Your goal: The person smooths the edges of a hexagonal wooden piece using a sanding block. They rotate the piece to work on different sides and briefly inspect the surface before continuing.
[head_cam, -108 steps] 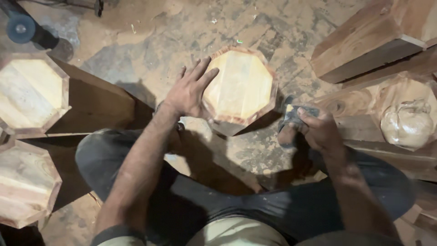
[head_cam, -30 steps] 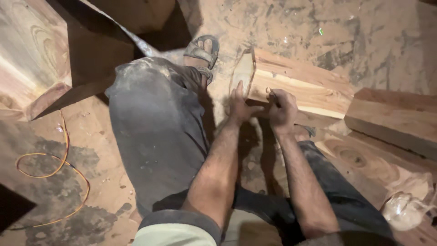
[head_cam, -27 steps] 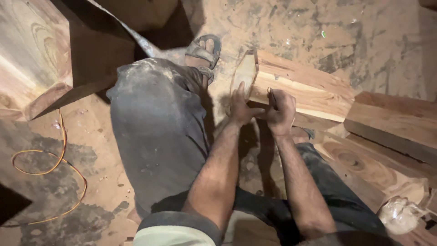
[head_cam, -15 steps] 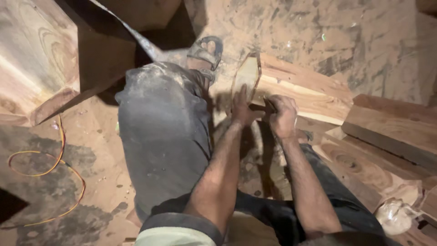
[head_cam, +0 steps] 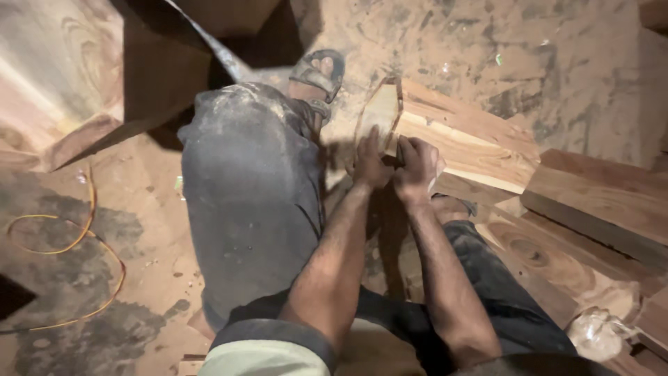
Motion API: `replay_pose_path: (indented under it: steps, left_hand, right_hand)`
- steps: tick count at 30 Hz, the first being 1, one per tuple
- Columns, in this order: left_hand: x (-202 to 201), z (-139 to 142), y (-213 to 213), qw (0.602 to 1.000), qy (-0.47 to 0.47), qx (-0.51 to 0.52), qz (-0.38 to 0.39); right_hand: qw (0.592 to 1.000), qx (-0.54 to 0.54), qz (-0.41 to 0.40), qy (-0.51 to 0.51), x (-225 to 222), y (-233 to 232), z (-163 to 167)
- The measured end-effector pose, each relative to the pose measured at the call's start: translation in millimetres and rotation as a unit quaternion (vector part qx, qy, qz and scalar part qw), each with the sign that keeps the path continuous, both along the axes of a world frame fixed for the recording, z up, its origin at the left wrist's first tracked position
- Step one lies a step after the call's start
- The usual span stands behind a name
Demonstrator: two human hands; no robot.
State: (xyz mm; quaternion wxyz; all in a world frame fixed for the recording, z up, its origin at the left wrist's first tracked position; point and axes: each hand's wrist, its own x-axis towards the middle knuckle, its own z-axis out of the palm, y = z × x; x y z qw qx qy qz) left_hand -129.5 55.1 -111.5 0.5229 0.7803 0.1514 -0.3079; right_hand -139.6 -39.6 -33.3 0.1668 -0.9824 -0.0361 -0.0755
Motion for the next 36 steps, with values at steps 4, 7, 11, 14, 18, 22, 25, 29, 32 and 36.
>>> replay_pose_path:
  steps: [4, 7, 11, 14, 18, 22, 25, 29, 32, 36]
  left_hand:
    - [1, 1, 0, 0.998, -0.055, -0.008, 0.014]
    - [0, -1, 2, 0.993, -0.116, -0.017, 0.013]
    - [-2, -4, 5, 0.991, -0.129, -0.016, 0.019]
    - [4, -7, 7, 0.984, -0.173, -0.046, 0.016]
    - [-2, -6, 5, 0.980, -0.191, -0.041, 0.037]
    - [9, 2, 11, 0.994, -0.109, -0.027, -0.011]
    - [2, 4, 8, 0.999, -0.035, 0.006, -0.028]
    - [7, 3, 11, 0.998, -0.056, 0.000, -0.006]
    - [16, 1, 12, 0.999, -0.021, -0.016, -0.034]
    - [3, 0, 9, 0.999, -0.039, -0.020, 0.011]
  right_hand:
    - [0.997, 0.008, -0.007, 0.072, 3, 4, 1]
    - [0.999, -0.027, -0.025, -0.006, 7, 10, -1]
    - [0.999, 0.004, 0.002, 0.045, 11, 13, -1]
    - [0.997, 0.025, 0.006, 0.071, 17, 11, 0]
    - [0.998, -0.018, 0.001, 0.059, 10, 19, -1]
    - [0.999, 0.000, -0.005, 0.044, 14, 15, 7]
    - [0.994, -0.041, -0.043, 0.096, 13, 15, 2]
    - [0.997, -0.026, -0.017, 0.076, 11, 18, 5]
    - [0.986, -0.029, -0.059, 0.155, 15, 7, 10]
    - [0.993, -0.008, -0.030, 0.112, 2, 8, 3]
